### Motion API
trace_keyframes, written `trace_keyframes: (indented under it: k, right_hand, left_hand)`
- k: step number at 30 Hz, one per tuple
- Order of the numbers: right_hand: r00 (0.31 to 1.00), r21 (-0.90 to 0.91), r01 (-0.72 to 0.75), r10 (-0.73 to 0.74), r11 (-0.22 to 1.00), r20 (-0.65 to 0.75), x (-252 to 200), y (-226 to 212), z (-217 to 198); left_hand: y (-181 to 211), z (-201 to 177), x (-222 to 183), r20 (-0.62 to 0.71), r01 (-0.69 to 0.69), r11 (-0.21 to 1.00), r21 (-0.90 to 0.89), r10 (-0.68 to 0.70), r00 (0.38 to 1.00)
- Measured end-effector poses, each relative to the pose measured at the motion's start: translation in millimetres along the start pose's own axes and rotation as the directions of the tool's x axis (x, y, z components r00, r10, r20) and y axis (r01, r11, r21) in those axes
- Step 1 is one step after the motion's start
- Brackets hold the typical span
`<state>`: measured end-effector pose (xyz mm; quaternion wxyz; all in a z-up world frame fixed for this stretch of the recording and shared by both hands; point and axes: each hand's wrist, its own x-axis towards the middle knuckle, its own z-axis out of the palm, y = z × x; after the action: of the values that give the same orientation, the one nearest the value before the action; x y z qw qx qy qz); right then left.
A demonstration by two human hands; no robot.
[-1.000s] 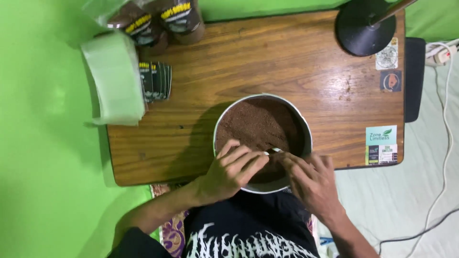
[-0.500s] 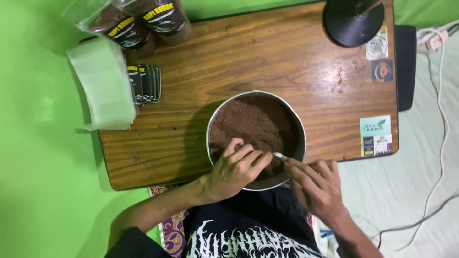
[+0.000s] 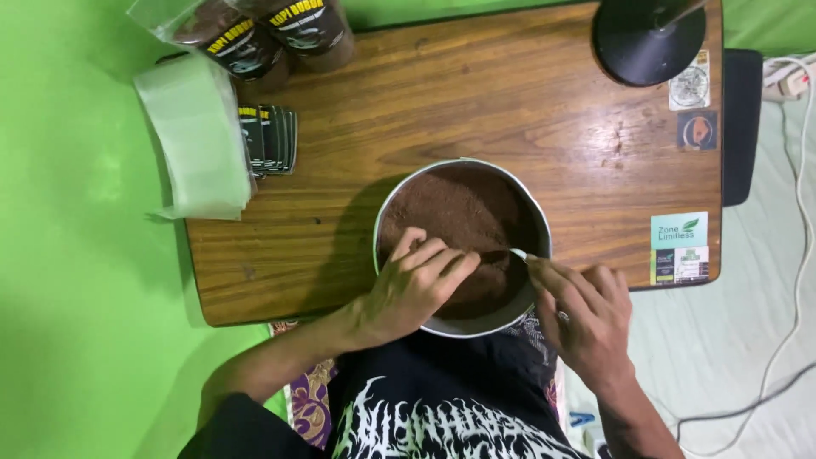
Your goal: Using a small spoon to remove small white impurities, possibly insect eggs, from a bowl of ground coffee.
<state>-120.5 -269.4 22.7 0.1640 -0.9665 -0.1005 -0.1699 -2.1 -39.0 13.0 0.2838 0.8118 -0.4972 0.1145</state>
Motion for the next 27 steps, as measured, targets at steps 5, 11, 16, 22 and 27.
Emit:
trace_keyframes:
  k: [5,11,16,22,27]
  right_hand:
    - [0.996,0.052,-0.018,0.023,0.998,-0.088,18.2,-7.9,7.0]
    - [0.999,0.108,0.002,0.003,0.994,-0.052,29.2,-9.6,17.3]
    - [0.998,0.065,0.042,-0.045,0.997,0.041,57.0,-7.5,15.6]
    - [0.998,0.077,-0.009,0.014,0.997,-0.054,67.4,-6.7,17.2]
    - [0.998,0.091,0.051,-0.049,0.995,-0.029,62.1,-16.3,23.1]
  left_hand:
    - [-2.4,11.1,-8.5,-0.058,0.064,0.996,-0.054,-0.067,0.996]
    - [-11.6,8.8,-3.0,-0.019,0.076,0.996,-0.035,-0.077,0.997]
    - [-13.6,-8.3,13.4,-0.092,0.091,0.994,-0.068,-0.097,0.991]
    - [-21.3,-7.4,16.9,-0.117,0.135,0.99,-0.038,-0.139,0.983]
    - [-28.7,-7.5,13.1,-0.17,0.11,0.991,0.071,-0.097,0.981]
